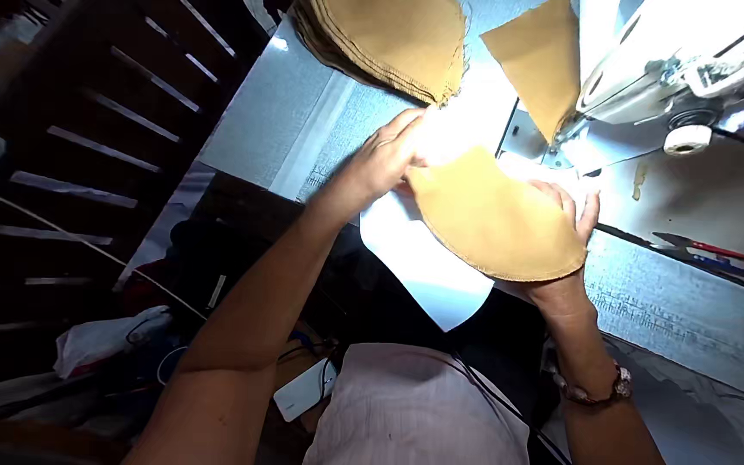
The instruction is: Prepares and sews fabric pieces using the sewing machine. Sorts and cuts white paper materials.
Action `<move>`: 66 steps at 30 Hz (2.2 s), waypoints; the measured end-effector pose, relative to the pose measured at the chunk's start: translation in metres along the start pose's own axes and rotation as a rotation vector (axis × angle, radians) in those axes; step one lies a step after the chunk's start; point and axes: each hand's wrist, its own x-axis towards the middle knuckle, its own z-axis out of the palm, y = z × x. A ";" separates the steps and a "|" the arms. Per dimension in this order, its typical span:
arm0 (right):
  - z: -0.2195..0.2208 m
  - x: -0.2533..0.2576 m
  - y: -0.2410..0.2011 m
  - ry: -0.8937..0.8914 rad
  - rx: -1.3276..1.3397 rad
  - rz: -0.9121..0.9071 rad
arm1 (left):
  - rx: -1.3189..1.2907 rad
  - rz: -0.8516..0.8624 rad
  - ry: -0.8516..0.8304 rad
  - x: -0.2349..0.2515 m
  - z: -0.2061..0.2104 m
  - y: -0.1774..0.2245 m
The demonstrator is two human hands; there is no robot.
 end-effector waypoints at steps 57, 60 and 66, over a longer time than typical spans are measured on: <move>-0.002 0.005 0.001 0.094 -0.113 -0.040 | 0.616 0.083 0.057 -0.038 -0.040 -0.018; -0.002 0.005 0.000 0.086 -0.114 -0.039 | 0.649 0.164 -0.021 -0.028 -0.055 -0.022; -0.004 0.005 0.001 0.081 -0.119 -0.047 | 0.594 0.255 -0.003 -0.025 -0.057 -0.032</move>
